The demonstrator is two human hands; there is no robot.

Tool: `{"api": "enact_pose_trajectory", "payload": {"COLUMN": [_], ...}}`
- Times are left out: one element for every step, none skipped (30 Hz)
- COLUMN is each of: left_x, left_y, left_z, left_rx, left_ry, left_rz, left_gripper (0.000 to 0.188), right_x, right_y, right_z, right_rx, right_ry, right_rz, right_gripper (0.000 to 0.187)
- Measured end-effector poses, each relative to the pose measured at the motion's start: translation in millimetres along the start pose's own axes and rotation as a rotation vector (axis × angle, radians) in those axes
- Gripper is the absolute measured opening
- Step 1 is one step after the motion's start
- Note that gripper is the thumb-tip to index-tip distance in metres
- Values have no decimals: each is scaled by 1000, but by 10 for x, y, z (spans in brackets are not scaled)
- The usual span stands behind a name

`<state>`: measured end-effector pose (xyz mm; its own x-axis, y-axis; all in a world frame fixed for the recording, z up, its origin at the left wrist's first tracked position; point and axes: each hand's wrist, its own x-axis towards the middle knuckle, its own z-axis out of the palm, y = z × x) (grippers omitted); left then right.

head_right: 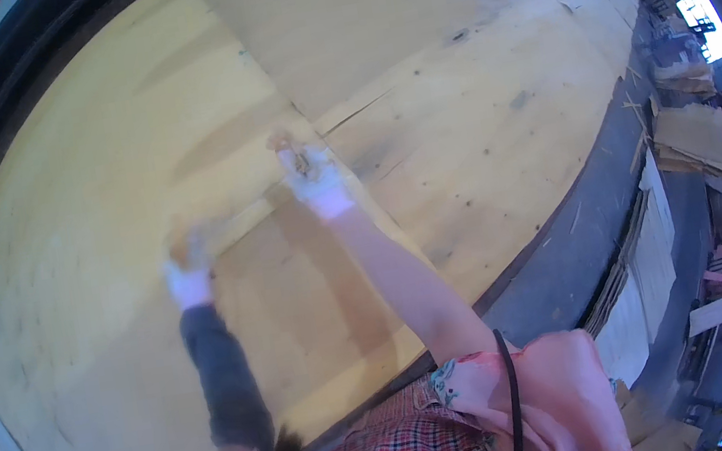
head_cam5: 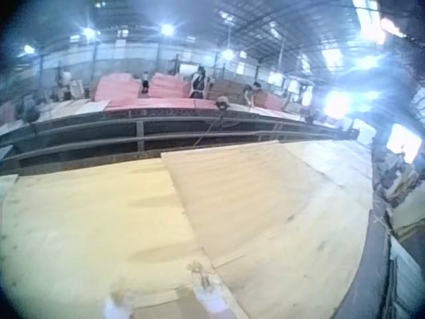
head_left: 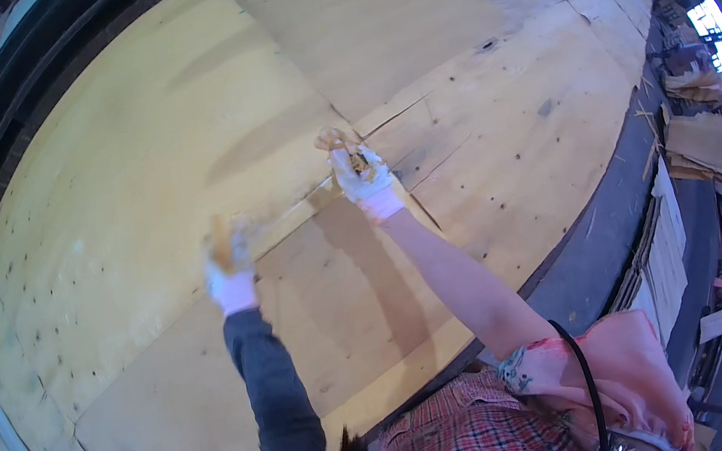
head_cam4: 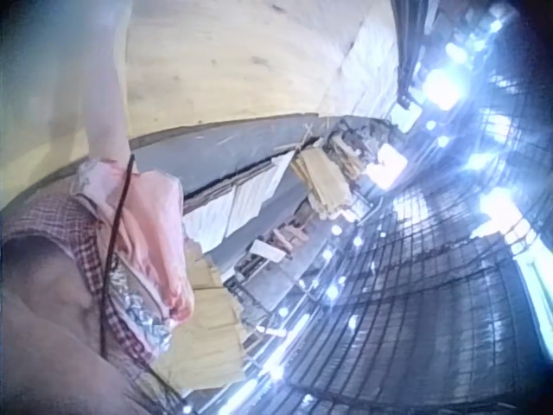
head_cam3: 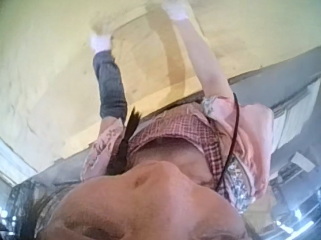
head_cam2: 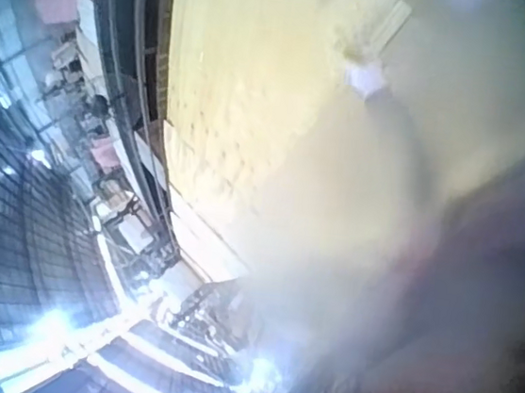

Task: The person places and aligns thin wood sheets onto a long conveyor-like assembly line, picking up pieces from floor stacks and using small wooden blocks as spacers or guides.

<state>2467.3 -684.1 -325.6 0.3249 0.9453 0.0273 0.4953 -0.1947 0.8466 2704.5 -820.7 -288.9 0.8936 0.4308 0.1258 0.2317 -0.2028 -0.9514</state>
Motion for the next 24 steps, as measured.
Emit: {"api": "enact_pose_trajectory", "payload": {"left_x": [-38, -110, -217, -356, -509, -688, -927, -1130, -1328, -1524, -1695, -1844, -1973, -2064, -2144, -2246, -2337, -2461, -2619, -2777, -2913, -2994, -3054, -3144], "left_y": [276, 810, 1135, 1208, 1203, 1161, 1229, 1368, 1418, 1513, 1478, 1556, 1706, 1734, 1756, 1740, 1422, 1578, 1796, 1954, 2012, 2059, 2100, 2148], "left_z": [15, -153, -368, -531, -649, -787, -856, -720, -656, -495, -552, -530, -381, -286, -140, 4, 239, 372, 354, 357, 413, 441, 456, 545], "left_rx": [-26, -288, -522, -498, -717, -924, -450, -4, -402, -819, -805, -762, -731, -737, -404, -64, -102, -116, -745, -1350, -1356, -1302, -1244, -1189], "left_ry": [-22, -72, -89, -57, -226, -396, -387, -387, -384, -437, -450, -488, -561, -601, -673, -697, -583, -602, -704, -750, -762, -869, -970, -1081], "left_rz": [12, -87, -187, -164, -176, -194, -173, -124, -177, -235, -233, -230, -213, -192, 74, 342, 458, 480, 113, -307, -304, -353, -400, -449], "left_gripper": [41, 52, 63, 63, 69, 75, 77, 79, 80, 82, 82, 84, 86, 86, 85, 85, 81, 81, 79, 77, 77, 72, 66, 61], "right_x": [125, 257, 394, 539, 581, 469, 342, 313, 158, 106, -415, -685, -897, -1128, -1263, -1301, -1374, -1405, -1442, -1437, -1444, -1457, -1496, -1519], "right_y": [349, 588, 627, 573, 524, 213, -427, -821, -920, -308, -914, -1291, -909, -1046, -1187, -1138, -1124, -1007, -928, -845, -770, -850, -970, -1002], "right_z": [-56, -174, -205, -190, -197, -204, -354, -631, -754, -712, -826, -981, -1014, -1230, -1482, -1716, -1964, -2264, -2536, -2819, -3104, -3372, -3643, -3950], "right_rx": [21, 48, 68, 15, -46, -11, 219, 431, 203, -64, -871, -548, -551, -461, -370, -379, -325, -279, -279, -229, -188, -186, -280, -386], "right_ry": [39, 74, 70, 106, 151, 134, 66, 33, -132, -198, -358, -586, -667, -733, -792, -756, -671, -578, -557, -477, -399, -405, -420, -424], "right_rz": [1, 4, -1, 88, 181, 187, 245, 273, 164, -125, -578, -201, -254, -162, -74, -77, -66, -42, -38, 69, 170, 154, 151, 150], "right_gripper": [34, 36, 36, 29, 24, 24, 27, 33, 30, 28, 27, 27, 31, 33, 34, 34, 35, 37, 37, 37, 36, 36, 36, 35]}}
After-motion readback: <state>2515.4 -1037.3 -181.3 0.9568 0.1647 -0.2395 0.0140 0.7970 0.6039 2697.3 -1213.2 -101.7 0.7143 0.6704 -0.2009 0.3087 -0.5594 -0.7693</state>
